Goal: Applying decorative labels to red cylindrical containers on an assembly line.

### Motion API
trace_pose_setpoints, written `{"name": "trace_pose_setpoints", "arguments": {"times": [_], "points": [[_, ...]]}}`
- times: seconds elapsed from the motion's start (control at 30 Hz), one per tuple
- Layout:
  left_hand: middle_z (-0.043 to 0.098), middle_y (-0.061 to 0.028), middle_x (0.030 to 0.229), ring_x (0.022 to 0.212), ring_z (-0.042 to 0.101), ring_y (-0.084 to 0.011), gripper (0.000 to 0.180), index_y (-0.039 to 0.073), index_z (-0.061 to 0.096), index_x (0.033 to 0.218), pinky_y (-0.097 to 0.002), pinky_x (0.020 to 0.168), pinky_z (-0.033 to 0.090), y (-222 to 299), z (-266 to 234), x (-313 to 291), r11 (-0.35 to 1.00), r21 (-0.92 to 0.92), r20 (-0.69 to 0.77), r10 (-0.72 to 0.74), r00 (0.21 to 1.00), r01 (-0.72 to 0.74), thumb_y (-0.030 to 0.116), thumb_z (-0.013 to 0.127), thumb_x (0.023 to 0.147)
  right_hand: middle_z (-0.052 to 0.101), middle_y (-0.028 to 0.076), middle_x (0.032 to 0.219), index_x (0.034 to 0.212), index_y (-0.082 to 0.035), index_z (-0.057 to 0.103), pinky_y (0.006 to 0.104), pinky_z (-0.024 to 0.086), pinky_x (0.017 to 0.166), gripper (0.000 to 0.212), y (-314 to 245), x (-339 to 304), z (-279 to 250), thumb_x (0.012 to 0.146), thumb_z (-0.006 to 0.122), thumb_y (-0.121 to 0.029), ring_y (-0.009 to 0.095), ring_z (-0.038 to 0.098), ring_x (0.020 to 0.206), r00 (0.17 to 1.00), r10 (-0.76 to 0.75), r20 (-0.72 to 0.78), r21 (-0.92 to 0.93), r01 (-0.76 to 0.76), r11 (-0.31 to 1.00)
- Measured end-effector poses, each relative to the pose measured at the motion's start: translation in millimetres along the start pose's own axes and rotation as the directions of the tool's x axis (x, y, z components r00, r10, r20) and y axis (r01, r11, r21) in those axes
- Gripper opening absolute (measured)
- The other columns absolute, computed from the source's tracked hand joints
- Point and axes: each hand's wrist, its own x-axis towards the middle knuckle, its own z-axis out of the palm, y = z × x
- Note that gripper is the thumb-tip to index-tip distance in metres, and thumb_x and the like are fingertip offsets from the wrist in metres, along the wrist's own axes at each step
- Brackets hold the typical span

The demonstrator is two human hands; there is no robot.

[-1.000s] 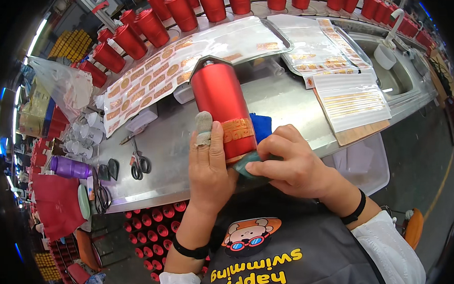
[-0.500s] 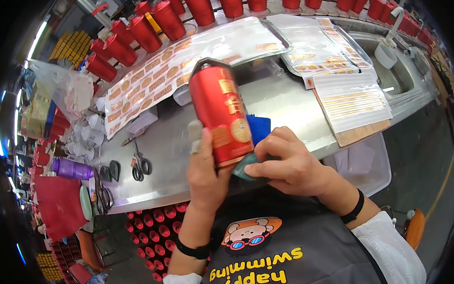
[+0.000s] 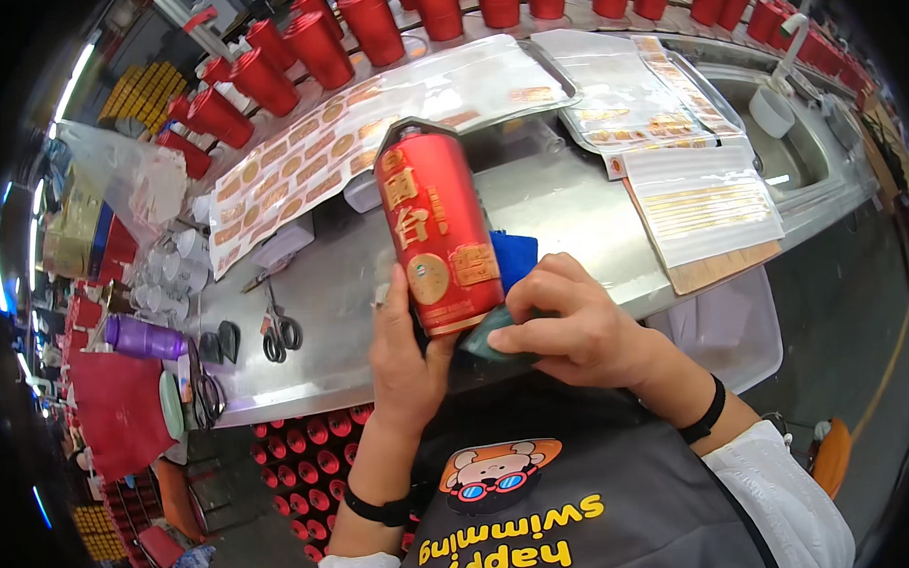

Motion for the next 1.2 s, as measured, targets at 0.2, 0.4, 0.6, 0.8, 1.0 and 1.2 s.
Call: {"name": "trace_pose_setpoints", "arguments": {"times": [0.2,0.4,0.6,0.8,1.0,1.2], "points": [[0.053,-0.0192,0.132,0.124,0.05,-0.0368,0.075,-0.001,0.044,0.137,-0.0571,0.108,0.032,18,0,28,0.804,0.424,0.129,0.401,0.907,-0.416,0.018,0.078,0.072,0.054,0.003,0.091,0.094,-0.015,0.067,0.0361,0.039,0.074,0.045,-1,-4,-8,0.053,0.076,0.0,0.024,0.051,0.085,0.998,0.058,0.024,0.019,-0.058,0.998],[0.05,-0.0216,0.136,0.128,0.047,-0.0384,0.073,-0.001,0.043,0.138,-0.0554,0.11,0.029,-5,-2,2,0.996,0.059,-0.003,0.072,0.997,-0.071,0.018,0.077,0.077,0.053,0.002,0.088,0.093,-0.014,0.067,0.0359,0.039,0.073,0.044,3,-2,-2,0.052,0.075,0.0,0.023,0.051,0.082,1.0,0.021,-0.01,0.048,-0.02,0.999],[0.052,-0.0198,0.133,0.126,0.049,-0.0381,0.075,-0.002,0.041,0.14,-0.0551,0.109,0.032,17,-2,27,0.804,0.431,0.154,0.382,0.911,-0.41,0.02,0.076,0.077,0.053,0.003,0.091,0.093,-0.014,0.067,0.0358,0.04,0.074,0.044,2,-8,-6,0.052,0.075,0.002,0.025,0.051,0.085,0.997,0.077,0.024,0.046,-0.078,0.996],[0.051,-0.0223,0.135,0.125,0.049,-0.0391,0.074,-0.003,0.04,0.14,-0.0552,0.109,0.03,-2,-5,0,0.993,0.092,-0.003,0.074,0.997,-0.073,0.027,0.074,0.082,0.054,0.003,0.09,0.092,-0.013,0.067,0.0365,0.04,0.073,0.044,3,-2,3,0.051,0.075,0.001,0.025,0.051,0.083,0.999,-0.005,-0.033,0.072,0.008,0.997],[0.046,-0.0224,0.139,0.13,0.043,-0.0406,0.079,-0.001,0.04,0.14,-0.0557,0.11,0.028,24,-1,30,0.765,0.513,0.204,0.332,0.921,-0.389,0.027,0.077,0.077,0.054,0.004,0.09,0.093,-0.013,0.067,0.0366,0.04,0.074,0.045,2,-9,-4,0.051,0.075,0.001,0.025,0.052,0.084,0.998,0.056,-0.002,0.053,-0.056,0.997],[0.049,-0.0227,0.136,0.125,0.048,-0.043,0.077,-0.005,0.037,0.14,-0.0566,0.11,0.028,-2,-1,8,0.96,0.192,-0.005,0.207,0.978,-0.202,0.03,0.072,0.082,0.054,0.004,0.091,0.093,-0.013,0.068,0.0361,0.039,0.074,0.046,7,-7,1,0.05,0.076,0.0,0.024,0.052,0.084,1.0,0.006,-0.01,0.066,-0.005,0.998]]}}
